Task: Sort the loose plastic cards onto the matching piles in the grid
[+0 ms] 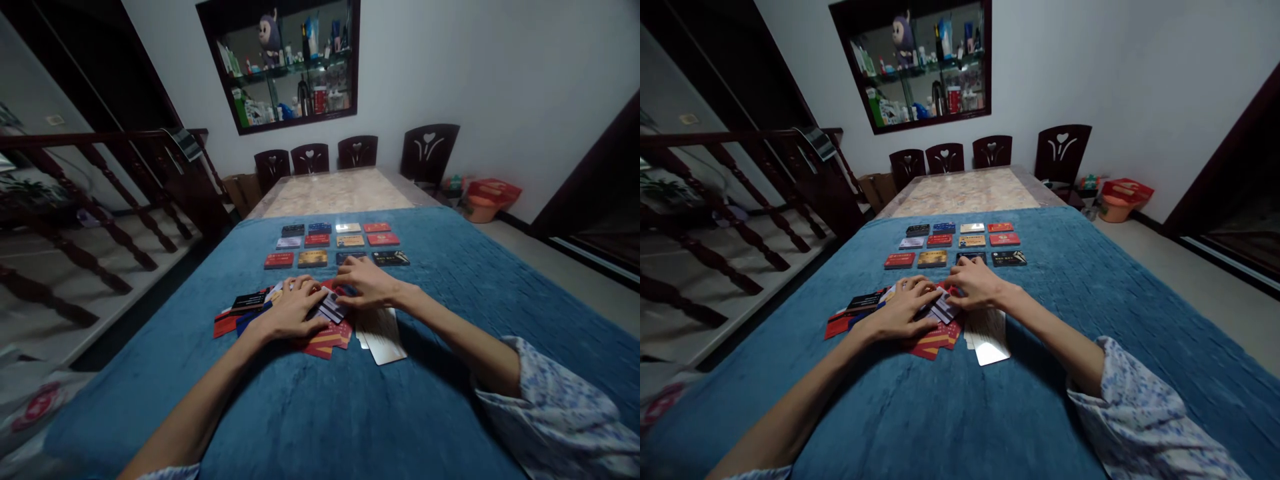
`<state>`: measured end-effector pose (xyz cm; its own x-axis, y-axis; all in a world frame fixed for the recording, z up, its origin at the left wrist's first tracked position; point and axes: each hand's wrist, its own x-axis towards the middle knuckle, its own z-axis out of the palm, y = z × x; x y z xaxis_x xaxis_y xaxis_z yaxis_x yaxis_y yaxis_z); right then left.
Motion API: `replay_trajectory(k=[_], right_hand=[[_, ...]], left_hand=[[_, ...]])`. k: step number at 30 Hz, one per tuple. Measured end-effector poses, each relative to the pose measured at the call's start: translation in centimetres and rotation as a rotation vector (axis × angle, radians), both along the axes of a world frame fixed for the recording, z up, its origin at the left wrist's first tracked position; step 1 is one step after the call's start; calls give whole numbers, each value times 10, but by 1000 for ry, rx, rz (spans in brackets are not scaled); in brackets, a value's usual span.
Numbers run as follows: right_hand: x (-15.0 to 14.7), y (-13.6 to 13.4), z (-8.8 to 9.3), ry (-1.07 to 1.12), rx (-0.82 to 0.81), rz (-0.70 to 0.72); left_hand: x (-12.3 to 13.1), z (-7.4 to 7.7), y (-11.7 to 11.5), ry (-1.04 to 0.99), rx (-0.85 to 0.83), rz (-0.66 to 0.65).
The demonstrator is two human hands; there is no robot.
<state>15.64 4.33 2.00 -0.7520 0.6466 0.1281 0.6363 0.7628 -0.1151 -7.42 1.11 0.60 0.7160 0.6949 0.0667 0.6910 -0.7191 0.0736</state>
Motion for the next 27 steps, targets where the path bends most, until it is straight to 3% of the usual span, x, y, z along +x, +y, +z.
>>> replay_trajectory(k=[11,27], right_hand=[[-1,-2,-4,-132,-72,-57],[11,10,-8,-65,-92,7]], left_hand=[[3,-2,1,-7,48,24],[13,5,15,-52,-6,25]])
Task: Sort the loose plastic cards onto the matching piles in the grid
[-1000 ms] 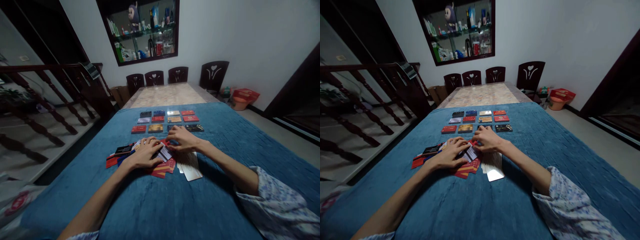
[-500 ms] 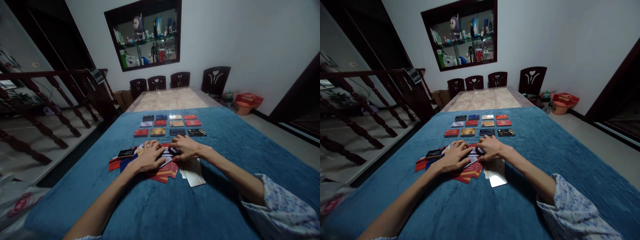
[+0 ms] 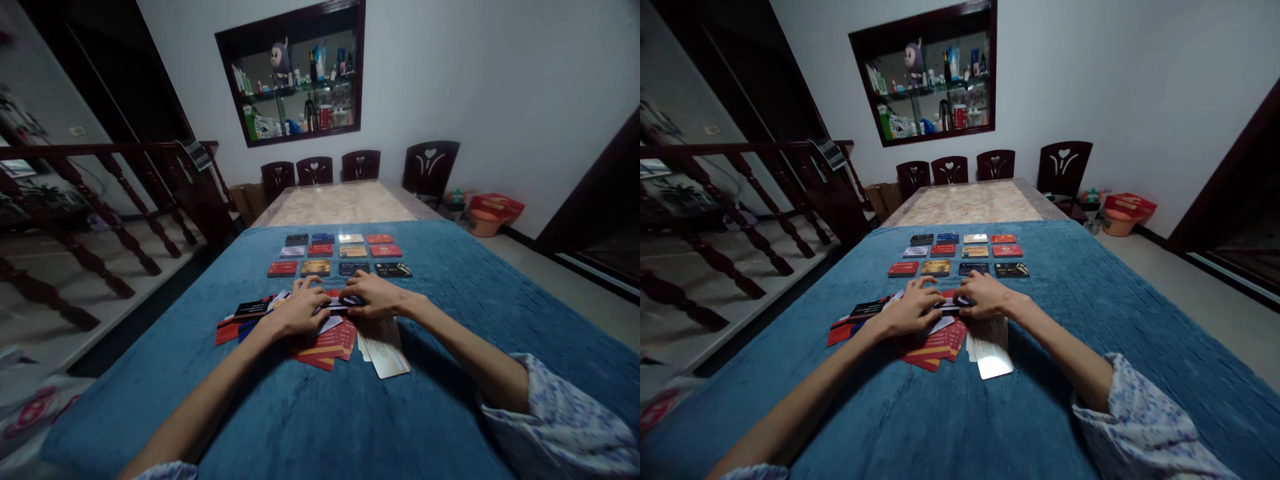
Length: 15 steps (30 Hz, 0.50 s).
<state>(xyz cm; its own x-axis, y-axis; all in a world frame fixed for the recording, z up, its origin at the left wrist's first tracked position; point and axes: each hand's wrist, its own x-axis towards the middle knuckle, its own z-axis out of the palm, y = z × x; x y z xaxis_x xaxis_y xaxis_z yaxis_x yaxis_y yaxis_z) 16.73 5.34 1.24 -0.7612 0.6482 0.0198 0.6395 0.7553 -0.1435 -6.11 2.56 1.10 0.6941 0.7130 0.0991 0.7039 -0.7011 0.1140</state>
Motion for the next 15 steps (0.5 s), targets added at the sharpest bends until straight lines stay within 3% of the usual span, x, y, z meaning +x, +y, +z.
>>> replay_trajectory(k=[5,15], right_hand=[[4,3,3,104,-16,-1],[-1,8,-8,109,125,-196]], left_hand=[[-1,2,14,-100,-52,0],[6,-3,39,-178,64,28]])
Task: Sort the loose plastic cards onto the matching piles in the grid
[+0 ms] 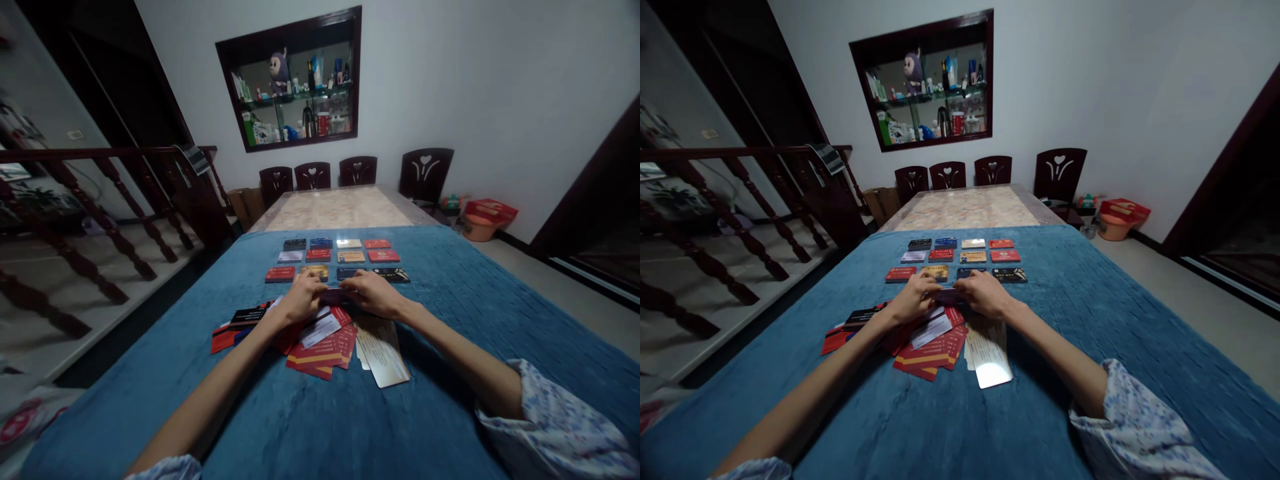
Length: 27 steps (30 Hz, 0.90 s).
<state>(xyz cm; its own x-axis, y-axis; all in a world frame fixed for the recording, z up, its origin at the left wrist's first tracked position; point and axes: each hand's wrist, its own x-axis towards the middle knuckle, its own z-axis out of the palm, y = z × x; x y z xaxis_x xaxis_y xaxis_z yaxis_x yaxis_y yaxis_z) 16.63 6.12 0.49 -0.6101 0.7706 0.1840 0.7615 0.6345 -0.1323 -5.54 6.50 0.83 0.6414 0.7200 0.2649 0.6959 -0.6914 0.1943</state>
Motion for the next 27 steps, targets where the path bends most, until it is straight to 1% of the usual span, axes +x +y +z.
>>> replay_trajectory(k=[4,10,19,27], right_hand=[[-3,-1,-4,-26,36,-88],[-7,-2,-9,-55,88,-162],[-10,-7,-9,-110,121,-213],[-15,-11,-12,-118,125,-265]], left_hand=[[2,-8,1,-47,27,43],[3,-15,-1,-122,74,120],[6,-22,-2,-62,143,165],[11,-21,-9,30,111,254]])
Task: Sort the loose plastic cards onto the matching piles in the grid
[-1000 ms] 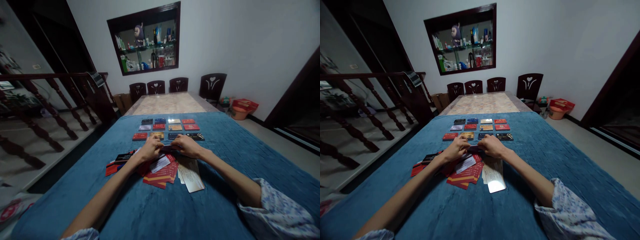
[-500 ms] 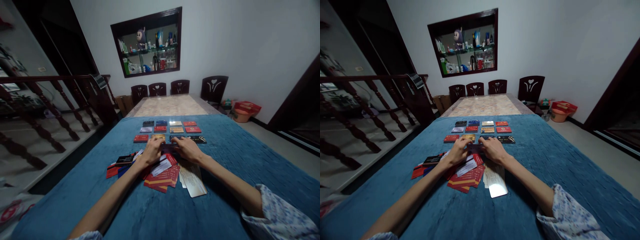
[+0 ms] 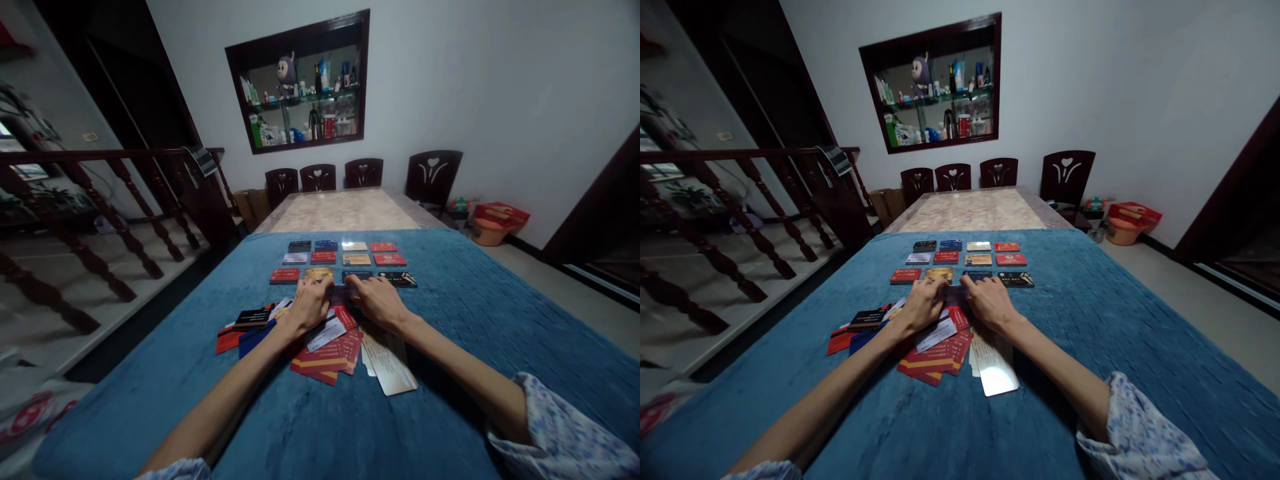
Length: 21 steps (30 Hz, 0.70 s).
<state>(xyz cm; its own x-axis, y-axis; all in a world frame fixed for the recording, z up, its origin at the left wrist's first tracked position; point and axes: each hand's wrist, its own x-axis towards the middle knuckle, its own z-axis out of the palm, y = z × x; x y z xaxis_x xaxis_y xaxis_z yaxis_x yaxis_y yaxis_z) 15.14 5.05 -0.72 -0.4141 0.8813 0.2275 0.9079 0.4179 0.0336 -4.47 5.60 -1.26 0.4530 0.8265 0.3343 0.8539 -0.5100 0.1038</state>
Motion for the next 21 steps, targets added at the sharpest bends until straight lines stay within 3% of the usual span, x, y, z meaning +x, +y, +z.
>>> replay_trajectory(k=[13,21], right_hand=[[-7,-5,-2,56,-46,-39],[-4,-4,-1,58,12,-13]], left_hand=[[4,7,-4,21,-28,42],[5,7,-4,-49,-29,51]])
